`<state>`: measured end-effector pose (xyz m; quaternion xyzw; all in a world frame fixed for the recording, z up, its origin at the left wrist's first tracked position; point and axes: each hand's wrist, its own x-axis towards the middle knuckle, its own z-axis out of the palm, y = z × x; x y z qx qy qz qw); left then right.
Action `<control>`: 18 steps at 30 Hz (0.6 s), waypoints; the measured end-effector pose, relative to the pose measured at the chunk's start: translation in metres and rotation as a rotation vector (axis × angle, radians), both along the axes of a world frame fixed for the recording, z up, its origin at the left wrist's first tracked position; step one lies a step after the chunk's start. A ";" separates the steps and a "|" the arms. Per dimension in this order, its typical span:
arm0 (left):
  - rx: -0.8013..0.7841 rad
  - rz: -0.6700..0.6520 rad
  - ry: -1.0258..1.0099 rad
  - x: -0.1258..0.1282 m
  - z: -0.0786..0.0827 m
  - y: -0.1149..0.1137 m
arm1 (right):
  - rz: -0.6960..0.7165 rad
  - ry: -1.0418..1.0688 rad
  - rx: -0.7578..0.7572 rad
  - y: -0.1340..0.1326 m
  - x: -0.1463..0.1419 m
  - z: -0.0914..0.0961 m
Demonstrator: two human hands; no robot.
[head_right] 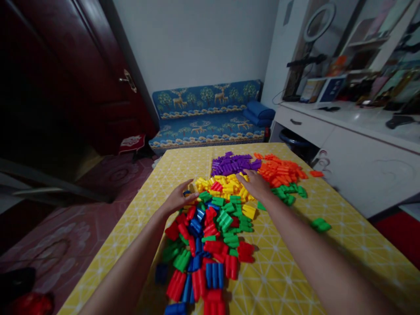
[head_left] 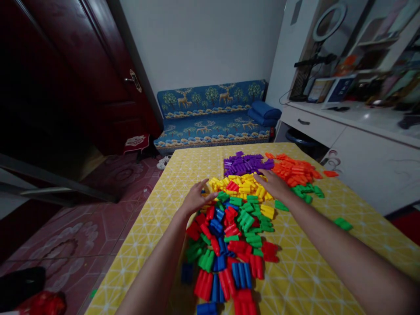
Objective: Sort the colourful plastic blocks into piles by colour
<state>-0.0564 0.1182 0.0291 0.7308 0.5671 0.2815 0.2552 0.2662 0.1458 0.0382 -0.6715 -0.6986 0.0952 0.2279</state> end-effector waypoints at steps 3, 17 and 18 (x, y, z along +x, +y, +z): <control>-0.061 -0.047 0.045 0.012 -0.010 0.015 | -0.034 -0.179 -0.050 -0.005 -0.011 -0.012; -0.098 -0.075 -0.184 0.000 0.016 -0.040 | 0.374 0.340 0.104 -0.091 -0.121 0.009; -0.056 -0.021 -0.127 -0.003 0.019 -0.050 | 0.447 0.384 0.109 -0.101 -0.120 0.011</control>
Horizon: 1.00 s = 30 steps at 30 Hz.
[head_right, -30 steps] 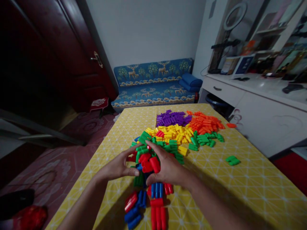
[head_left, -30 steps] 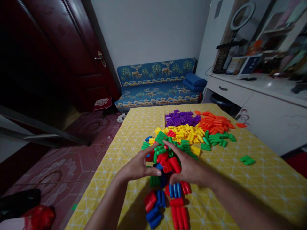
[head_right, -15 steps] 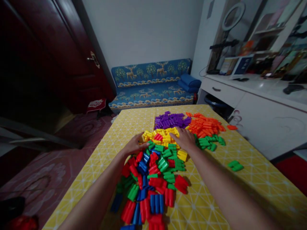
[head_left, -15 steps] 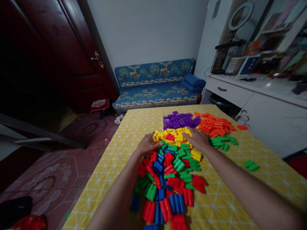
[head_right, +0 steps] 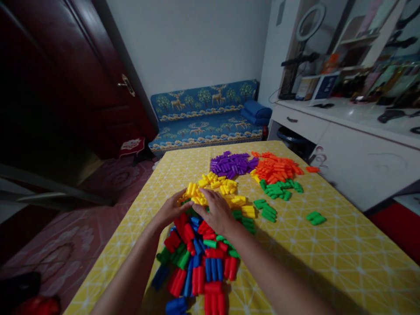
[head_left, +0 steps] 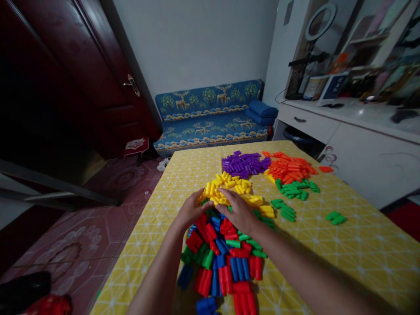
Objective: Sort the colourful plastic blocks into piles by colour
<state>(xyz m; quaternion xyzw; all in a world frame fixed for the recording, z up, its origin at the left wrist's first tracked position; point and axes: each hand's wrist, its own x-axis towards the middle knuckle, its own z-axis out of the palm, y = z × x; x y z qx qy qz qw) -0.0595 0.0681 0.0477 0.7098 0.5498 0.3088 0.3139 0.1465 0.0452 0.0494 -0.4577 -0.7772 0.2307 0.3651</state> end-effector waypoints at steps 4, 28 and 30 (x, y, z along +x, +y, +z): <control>0.161 0.158 0.138 0.001 0.003 -0.040 | 0.011 0.092 0.107 -0.029 0.053 -0.002; 0.443 0.282 0.314 0.050 -0.032 -0.065 | -0.293 -0.169 0.047 0.003 0.156 -0.082; 0.437 0.284 0.312 0.050 -0.032 -0.066 | -0.269 -0.146 0.031 -0.008 0.120 -0.084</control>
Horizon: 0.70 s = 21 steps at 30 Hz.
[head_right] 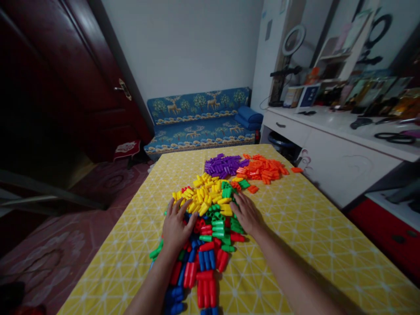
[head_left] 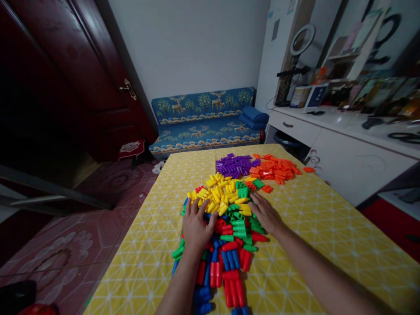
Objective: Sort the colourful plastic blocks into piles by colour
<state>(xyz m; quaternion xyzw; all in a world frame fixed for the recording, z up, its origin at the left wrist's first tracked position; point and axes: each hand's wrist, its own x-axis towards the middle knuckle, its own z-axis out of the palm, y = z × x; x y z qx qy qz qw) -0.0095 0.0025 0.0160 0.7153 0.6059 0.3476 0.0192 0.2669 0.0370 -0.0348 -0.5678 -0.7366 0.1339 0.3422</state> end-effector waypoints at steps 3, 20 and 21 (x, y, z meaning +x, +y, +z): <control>0.005 0.005 0.005 0.000 0.001 -0.001 | 0.063 0.082 -0.105 -0.022 -0.043 0.014; -0.044 0.000 0.058 -0.001 -0.001 -0.001 | -0.585 -0.160 0.088 0.088 0.205 0.044; -0.047 0.003 0.063 -0.001 -0.001 -0.001 | -0.609 -0.178 0.047 0.096 0.218 0.045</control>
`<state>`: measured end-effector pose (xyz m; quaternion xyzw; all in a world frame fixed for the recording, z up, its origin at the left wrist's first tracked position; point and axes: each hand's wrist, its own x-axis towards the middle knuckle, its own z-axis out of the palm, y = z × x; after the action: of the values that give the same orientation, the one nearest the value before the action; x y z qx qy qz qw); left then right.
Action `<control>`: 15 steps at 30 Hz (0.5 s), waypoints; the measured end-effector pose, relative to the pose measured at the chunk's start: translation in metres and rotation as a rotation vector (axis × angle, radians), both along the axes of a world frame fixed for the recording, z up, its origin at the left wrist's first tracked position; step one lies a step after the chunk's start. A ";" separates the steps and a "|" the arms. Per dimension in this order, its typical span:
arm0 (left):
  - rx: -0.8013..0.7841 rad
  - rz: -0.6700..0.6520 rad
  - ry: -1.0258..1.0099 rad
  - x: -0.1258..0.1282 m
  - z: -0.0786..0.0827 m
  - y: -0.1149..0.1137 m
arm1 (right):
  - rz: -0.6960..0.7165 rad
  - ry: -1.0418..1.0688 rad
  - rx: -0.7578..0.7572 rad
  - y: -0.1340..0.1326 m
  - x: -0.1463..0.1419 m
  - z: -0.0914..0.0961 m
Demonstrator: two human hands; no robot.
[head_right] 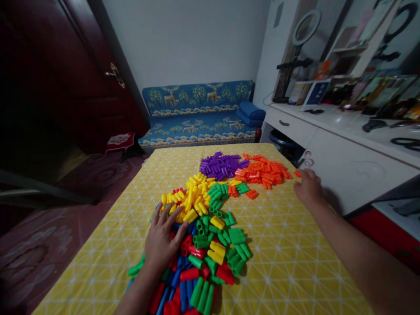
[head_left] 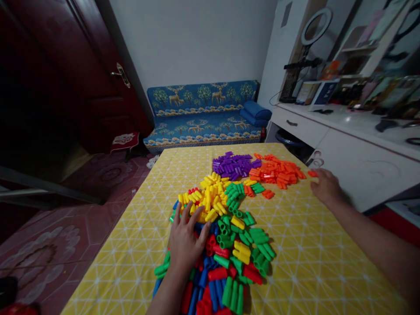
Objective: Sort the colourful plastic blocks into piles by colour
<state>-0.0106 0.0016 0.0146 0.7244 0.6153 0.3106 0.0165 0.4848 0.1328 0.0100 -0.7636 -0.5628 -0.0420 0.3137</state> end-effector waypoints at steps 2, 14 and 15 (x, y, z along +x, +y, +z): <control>-0.003 0.003 0.007 0.000 0.000 0.000 | -0.030 0.017 -0.060 0.012 0.017 0.000; 0.011 0.011 0.053 0.000 0.000 0.000 | -0.169 0.004 -0.170 0.027 0.032 -0.007; 0.018 0.010 0.056 0.000 -0.001 0.000 | -0.175 0.005 -0.128 0.026 0.031 -0.007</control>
<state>-0.0106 0.0015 0.0141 0.7299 0.6162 0.2958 -0.0085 0.5161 0.1589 0.0031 -0.8284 -0.4946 -0.0314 0.2609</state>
